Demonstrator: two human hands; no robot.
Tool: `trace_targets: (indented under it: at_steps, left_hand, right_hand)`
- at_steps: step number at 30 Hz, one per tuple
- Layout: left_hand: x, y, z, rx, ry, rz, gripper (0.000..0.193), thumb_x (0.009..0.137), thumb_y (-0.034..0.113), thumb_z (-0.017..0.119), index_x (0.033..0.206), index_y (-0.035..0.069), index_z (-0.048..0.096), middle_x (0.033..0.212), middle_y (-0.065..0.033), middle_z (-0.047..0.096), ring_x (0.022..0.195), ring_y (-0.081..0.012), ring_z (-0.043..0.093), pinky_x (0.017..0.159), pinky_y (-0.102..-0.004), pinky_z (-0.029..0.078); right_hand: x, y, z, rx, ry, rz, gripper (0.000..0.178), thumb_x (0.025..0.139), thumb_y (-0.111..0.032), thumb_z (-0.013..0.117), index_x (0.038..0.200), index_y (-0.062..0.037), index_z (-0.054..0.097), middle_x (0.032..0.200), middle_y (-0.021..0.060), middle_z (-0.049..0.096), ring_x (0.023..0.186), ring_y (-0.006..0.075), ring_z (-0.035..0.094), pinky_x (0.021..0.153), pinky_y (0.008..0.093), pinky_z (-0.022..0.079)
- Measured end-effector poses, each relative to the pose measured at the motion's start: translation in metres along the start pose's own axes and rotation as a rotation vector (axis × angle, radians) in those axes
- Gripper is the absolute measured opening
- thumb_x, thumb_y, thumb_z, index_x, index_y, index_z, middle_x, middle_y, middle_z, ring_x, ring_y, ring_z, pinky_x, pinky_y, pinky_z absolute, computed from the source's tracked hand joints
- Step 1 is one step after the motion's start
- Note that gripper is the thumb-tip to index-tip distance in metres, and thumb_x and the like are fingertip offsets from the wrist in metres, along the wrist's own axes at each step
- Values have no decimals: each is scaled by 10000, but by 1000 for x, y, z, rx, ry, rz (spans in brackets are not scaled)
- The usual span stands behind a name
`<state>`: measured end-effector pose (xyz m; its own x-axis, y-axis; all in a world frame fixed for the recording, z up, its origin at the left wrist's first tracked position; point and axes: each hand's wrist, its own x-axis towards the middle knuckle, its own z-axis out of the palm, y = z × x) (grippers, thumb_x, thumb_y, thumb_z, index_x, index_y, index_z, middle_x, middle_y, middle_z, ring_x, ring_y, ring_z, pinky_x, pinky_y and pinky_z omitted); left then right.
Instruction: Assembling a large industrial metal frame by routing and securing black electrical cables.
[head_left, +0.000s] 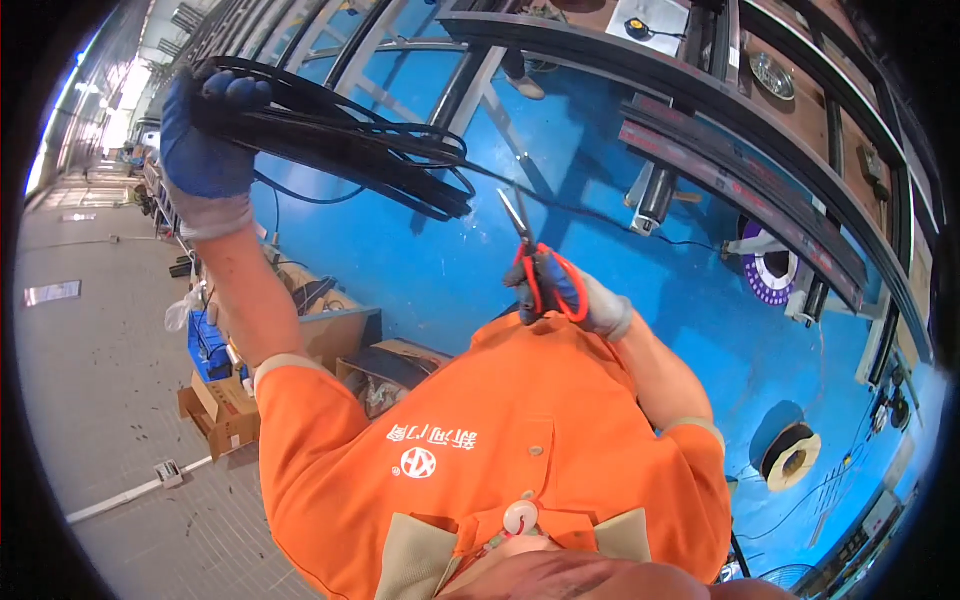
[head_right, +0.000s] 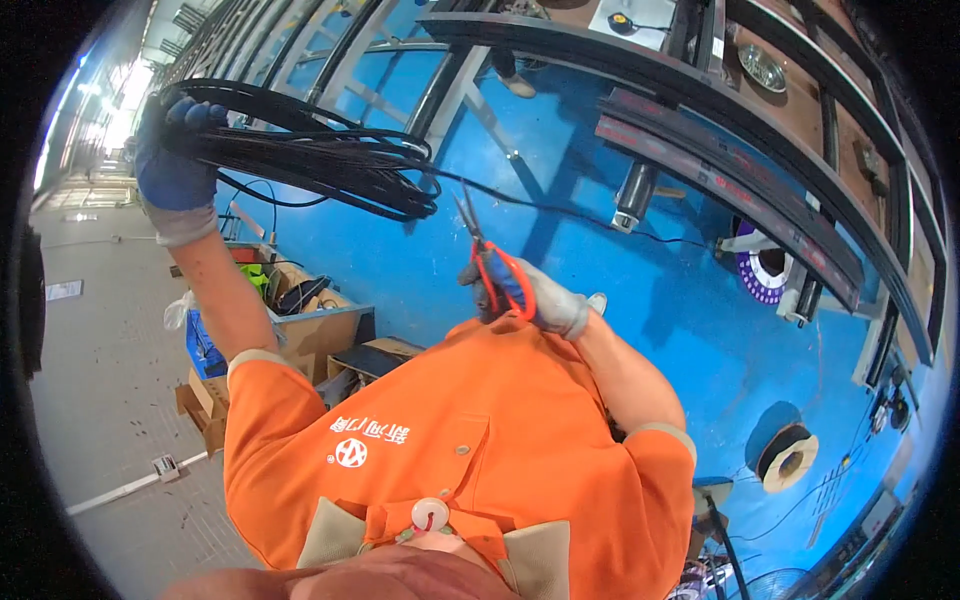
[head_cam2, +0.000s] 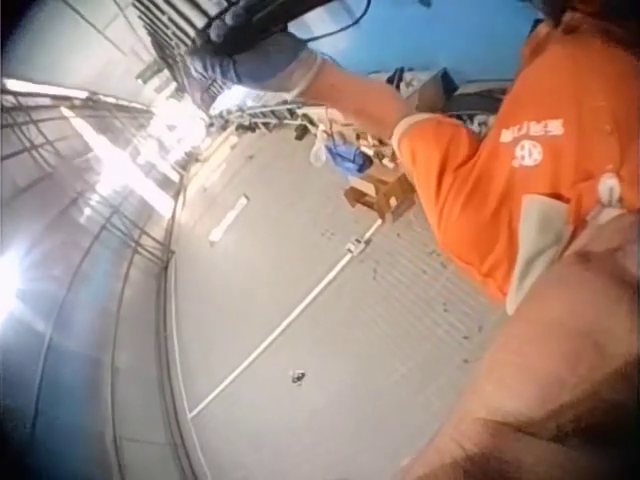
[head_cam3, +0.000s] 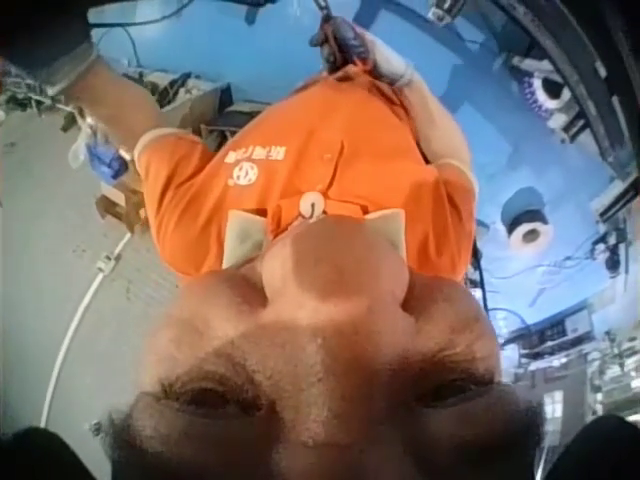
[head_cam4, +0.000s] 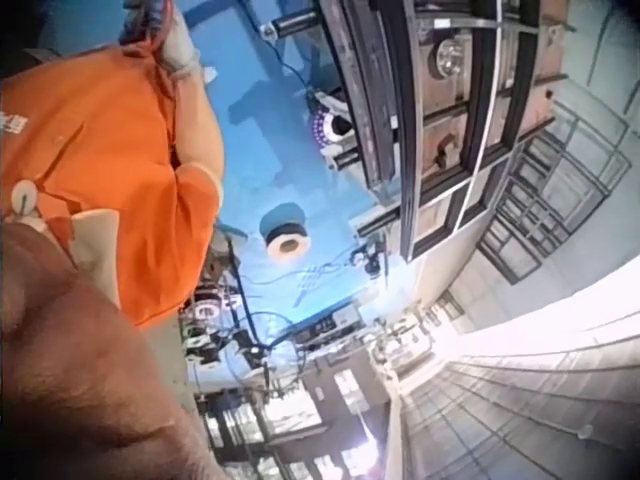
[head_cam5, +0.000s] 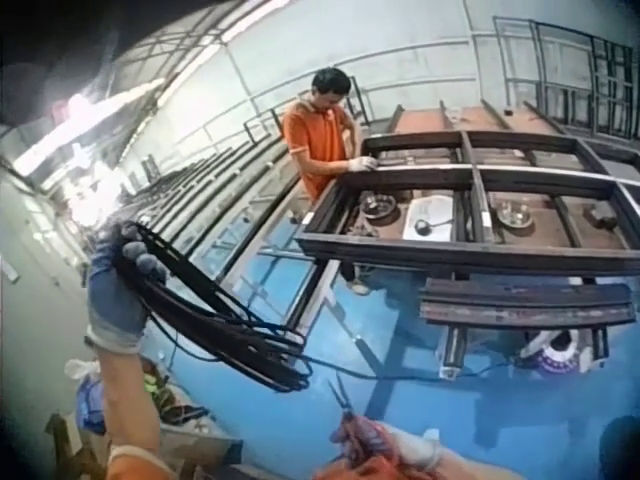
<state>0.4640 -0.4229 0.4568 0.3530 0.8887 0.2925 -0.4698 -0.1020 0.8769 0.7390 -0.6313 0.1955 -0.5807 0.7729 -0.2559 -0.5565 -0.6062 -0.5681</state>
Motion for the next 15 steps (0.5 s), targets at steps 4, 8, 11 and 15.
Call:
trace_targets:
  at_steps: [4,8,11,15]
  left_hand:
    - [-4,-8,-1,-116,-5,-54,215,1011,227,492,1043,23,553,775,-30,552,736,-198,577,833,-399,492]
    - [-12,-10,-11,-145,-7,-61,200,1002,231,517,1013,36,563,742,-19,547,720,-186,571,818,-385,486]
    - [-24,-10,-20,-118,105,-26,187,995,238,531,973,56,570,710,-6,534,685,-171,560,776,-365,477]
    - [-43,-9,-37,-115,153,10,173,988,238,544,945,73,576,686,3,526,646,-155,547,722,-344,466]
  right_hand:
    - [33,7,11,61,-54,-27,546,969,-560,472,1113,-45,582,808,83,588,699,182,579,626,320,506]
    - [51,-2,21,38,-31,-29,550,969,-575,456,1072,-51,589,811,83,587,691,175,573,614,329,513]
    - [58,-13,19,60,43,-52,521,973,-555,467,1041,-54,592,840,89,593,685,164,570,605,331,519]
    - [63,-23,28,60,102,-82,502,979,-534,474,1027,-49,594,839,89,594,670,149,562,605,323,518]
